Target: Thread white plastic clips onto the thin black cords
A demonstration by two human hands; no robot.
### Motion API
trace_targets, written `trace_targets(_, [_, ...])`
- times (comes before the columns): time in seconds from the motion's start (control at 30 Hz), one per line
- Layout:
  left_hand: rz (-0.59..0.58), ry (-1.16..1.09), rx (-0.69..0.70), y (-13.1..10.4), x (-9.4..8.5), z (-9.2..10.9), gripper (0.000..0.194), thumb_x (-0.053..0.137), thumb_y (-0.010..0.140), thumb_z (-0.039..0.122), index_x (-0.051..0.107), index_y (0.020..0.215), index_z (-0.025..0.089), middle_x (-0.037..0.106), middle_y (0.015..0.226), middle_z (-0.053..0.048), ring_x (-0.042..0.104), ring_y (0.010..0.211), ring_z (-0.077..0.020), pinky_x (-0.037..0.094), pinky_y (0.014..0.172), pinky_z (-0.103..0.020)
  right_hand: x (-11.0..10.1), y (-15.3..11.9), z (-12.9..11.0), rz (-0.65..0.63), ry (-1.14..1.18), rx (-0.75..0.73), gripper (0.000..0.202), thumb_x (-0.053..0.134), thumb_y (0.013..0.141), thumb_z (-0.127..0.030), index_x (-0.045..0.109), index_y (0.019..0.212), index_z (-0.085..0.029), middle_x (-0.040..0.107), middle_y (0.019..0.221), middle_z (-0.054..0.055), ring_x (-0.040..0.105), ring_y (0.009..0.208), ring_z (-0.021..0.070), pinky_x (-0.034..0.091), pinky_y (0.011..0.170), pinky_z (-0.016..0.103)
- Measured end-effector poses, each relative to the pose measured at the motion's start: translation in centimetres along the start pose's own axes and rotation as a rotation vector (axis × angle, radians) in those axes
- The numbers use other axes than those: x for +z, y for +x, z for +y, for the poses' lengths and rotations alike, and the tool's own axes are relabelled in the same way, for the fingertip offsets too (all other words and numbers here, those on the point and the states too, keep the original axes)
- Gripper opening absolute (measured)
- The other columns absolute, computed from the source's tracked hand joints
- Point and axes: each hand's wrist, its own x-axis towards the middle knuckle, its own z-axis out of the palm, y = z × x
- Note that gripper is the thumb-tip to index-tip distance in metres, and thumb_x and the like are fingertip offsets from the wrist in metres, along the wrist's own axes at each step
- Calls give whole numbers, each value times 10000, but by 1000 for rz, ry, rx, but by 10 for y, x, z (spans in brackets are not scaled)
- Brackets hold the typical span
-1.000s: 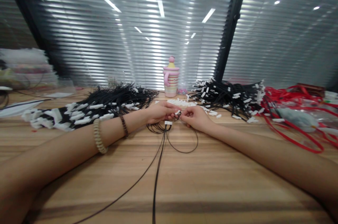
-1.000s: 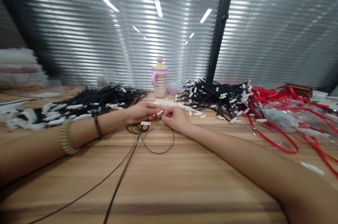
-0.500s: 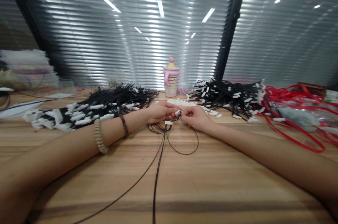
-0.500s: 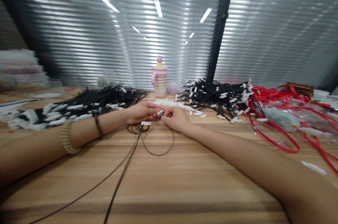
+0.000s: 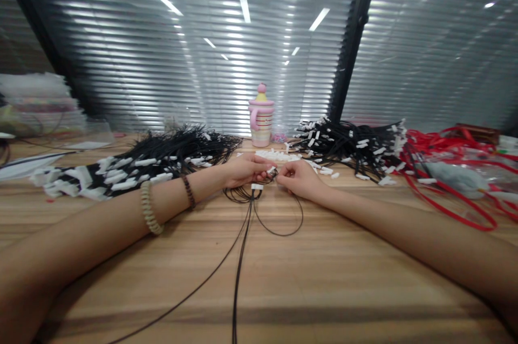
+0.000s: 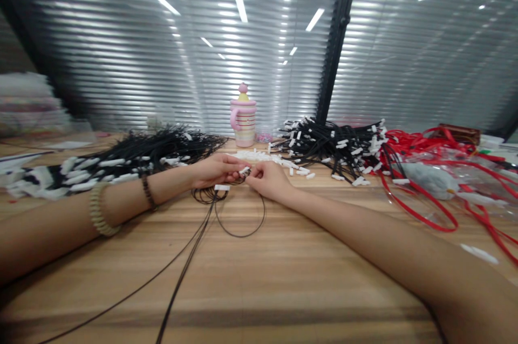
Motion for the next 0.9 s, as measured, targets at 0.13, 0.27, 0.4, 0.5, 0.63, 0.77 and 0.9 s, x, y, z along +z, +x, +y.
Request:
trace_targets(0.13, [-15, 19, 11, 1, 0, 0, 204, 652, 695, 154, 637, 880, 70, 579, 673, -36, 445, 521, -1, 366, 484, -93, -1, 0, -2, -19, -2, -4, 208, 488, 686, -252, 515, 517, -134, 518, 465, -6, 429, 450, 74, 250, 418, 190])
trace_targets(0.27, [-29, 22, 17, 1, -2, -1, 260, 690, 661, 164, 639, 902, 83, 593, 695, -34, 440, 527, 2, 352, 486, -99, -1, 0, -1, -23, -2, -21, 217, 488, 695, -249, 500, 512, -133, 504, 463, -12, 425, 455, 72, 245, 422, 190])
trace_targets(0.4, [-14, 38, 19, 0, -1, -1, 260, 696, 660, 212, 644, 882, 87, 588, 669, -26, 446, 526, -3, 348, 484, -108, 0, 1, 0, -24, -9, -57, 205, 485, 700, -225, 510, 520, -130, 508, 481, -13, 425, 468, 72, 252, 435, 192])
trace_targets(0.5, [-9, 65, 25, -2, 1, -1, 265, 695, 661, 227, 642, 882, 89, 586, 667, -21, 460, 526, -9, 344, 472, -106, -1, 1, -2, -26, -22, -73, 207, 481, 703, -213, 494, 513, -131, 490, 479, -17, 417, 472, 74, 250, 441, 196])
trace_targets(0.63, [-3, 81, 19, -4, 3, 1, 271, 695, 662, 250, 640, 873, 90, 573, 631, -7, 460, 513, -8, 333, 459, -104, -1, 1, -4, -30, -33, -97, 214, 472, 717, -208, 491, 519, -130, 484, 491, -17, 403, 482, 75, 257, 457, 203])
trace_targets(0.77, [1, 110, 22, -5, 4, 2, 262, 679, 678, 281, 639, 852, 90, 565, 603, 0, 450, 497, -3, 315, 444, -100, -1, 1, -4, -28, -18, -130, 213, 465, 726, -203, 474, 525, -134, 487, 508, -18, 401, 494, 76, 259, 466, 204])
trace_targets(0.9, [3, 120, 31, -5, 5, 2, 267, 678, 677, 292, 638, 850, 93, 553, 589, 10, 440, 484, 1, 291, 426, -95, -1, 2, -4, -30, -13, -132, 209, 458, 734, -206, 479, 539, -134, 491, 519, -16, 407, 501, 79, 262, 466, 205])
